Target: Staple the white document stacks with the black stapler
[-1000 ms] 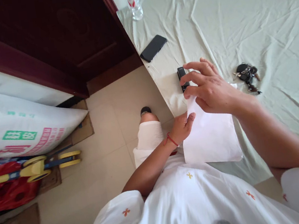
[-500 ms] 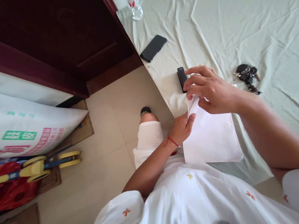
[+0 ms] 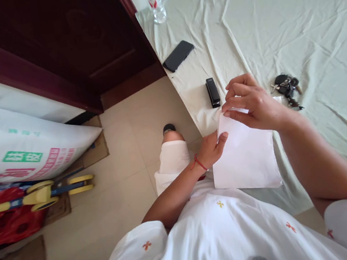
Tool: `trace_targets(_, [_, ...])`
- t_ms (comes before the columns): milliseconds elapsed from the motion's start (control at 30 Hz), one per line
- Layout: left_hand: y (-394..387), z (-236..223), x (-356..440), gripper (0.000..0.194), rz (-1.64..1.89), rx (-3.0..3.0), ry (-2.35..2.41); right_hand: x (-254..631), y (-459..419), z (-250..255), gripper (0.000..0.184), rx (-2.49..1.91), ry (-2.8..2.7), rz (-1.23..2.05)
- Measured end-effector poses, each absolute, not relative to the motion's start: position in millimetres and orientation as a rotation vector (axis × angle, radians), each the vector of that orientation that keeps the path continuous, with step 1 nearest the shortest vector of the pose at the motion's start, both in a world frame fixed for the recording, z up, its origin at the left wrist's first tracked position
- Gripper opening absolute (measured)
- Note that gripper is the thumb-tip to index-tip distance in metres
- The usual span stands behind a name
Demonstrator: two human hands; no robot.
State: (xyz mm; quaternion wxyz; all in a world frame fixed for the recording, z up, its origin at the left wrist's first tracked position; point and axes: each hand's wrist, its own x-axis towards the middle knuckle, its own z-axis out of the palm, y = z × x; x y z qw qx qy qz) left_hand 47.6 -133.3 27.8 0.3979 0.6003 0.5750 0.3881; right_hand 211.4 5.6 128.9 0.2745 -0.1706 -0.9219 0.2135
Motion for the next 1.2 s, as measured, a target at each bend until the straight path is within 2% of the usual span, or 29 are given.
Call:
trace_targets(400, [-136,27,52,0.061,1.016,1.471,1.443,211,1,120,0.02,-0.487,-2.429,0.561])
trace_targets(667, [-134,30,52,0.067,1.076,1.146,1.431,204,-15,95,0.039,-0.618,-2.476,0.468])
trace_targets(967, [-131,21,40,0.068,1.144,1.025,1.433,219,-10,96,0.04,-0.815,-2.332,0.311])
trace_targets(1100, [-126,12,24,0.065,1.282,0.904,1.475,258,-13,68,0.057,-1.063,-2.096,0.311])
trace_targets(1200, [-123,13,18,0.064,1.325,0.847,1.453,284,-26,34,0.076,-1.207,-1.961,0.664])
